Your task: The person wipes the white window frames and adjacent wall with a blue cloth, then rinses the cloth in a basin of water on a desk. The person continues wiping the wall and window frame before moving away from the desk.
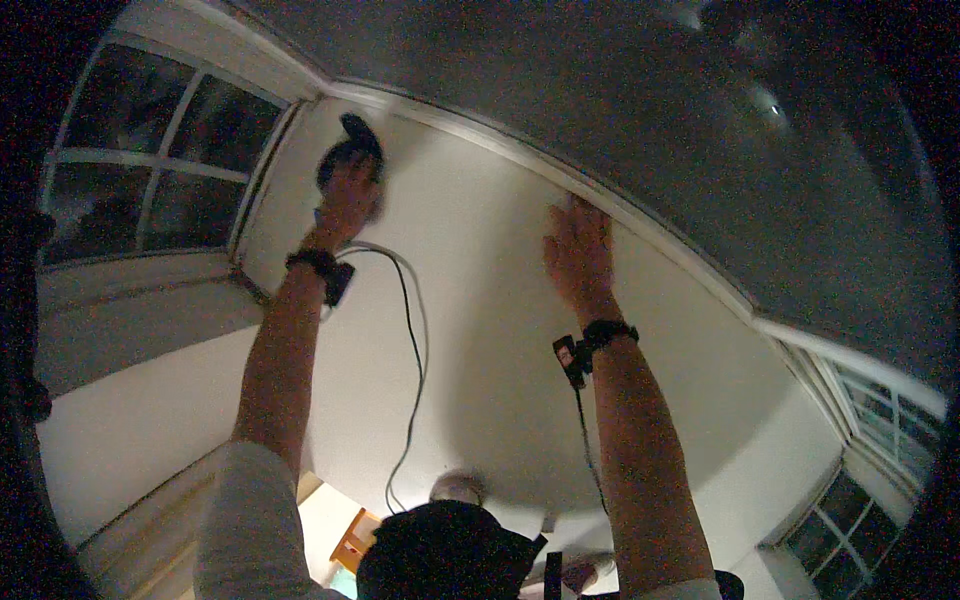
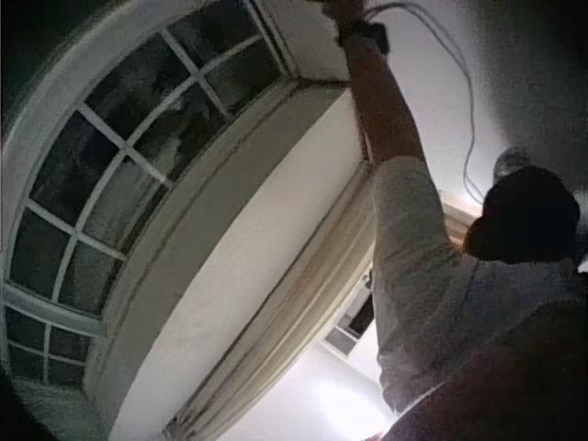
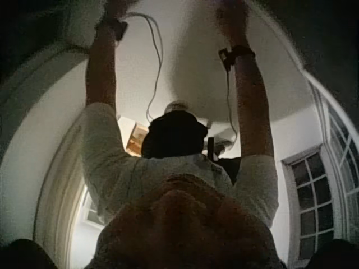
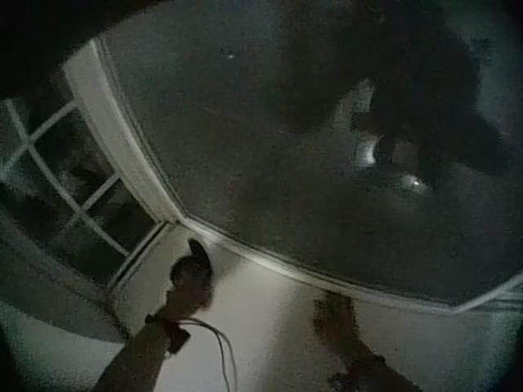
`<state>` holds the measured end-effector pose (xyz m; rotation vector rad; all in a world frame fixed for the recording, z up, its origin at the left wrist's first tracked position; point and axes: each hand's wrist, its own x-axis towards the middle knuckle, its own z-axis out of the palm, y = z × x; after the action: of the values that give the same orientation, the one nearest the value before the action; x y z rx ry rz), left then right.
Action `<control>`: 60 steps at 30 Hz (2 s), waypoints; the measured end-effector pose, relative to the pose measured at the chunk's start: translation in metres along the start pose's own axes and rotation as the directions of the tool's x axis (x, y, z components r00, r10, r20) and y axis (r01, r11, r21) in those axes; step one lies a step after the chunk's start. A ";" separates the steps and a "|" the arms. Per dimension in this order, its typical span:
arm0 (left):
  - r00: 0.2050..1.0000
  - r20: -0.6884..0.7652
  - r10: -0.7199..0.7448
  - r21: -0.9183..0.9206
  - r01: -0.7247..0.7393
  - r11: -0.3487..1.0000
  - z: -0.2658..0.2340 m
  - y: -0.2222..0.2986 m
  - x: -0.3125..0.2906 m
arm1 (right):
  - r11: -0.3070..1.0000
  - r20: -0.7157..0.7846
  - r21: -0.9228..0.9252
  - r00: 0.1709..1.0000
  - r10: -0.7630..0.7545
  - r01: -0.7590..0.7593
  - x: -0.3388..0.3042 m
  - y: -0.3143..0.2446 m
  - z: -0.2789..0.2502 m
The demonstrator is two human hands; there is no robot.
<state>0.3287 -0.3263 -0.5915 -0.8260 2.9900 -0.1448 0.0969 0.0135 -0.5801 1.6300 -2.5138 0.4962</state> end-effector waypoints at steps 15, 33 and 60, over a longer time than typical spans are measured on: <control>0.922 0.050 -0.384 0.368 0.340 0.865 0.011 -0.102 0.025 | 0.996 0.156 -0.035 0.984 0.082 -0.077 -0.003 0.000 0.019; 0.904 -0.052 -0.425 0.233 0.424 0.875 0.058 -0.174 -0.027 | 0.995 0.187 -0.050 0.977 0.097 -0.089 -0.007 0.006 0.021; 0.627 0.289 -0.723 -0.555 0.725 0.407 -0.096 0.031 -0.282 | 0.999 0.021 -0.029 0.999 -0.030 0.031 -0.014 0.007 0.027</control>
<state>0.5489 -0.1472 -0.4967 -2.1527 2.3643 0.9106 0.0986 0.0200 -0.6105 1.6686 -2.4941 0.4398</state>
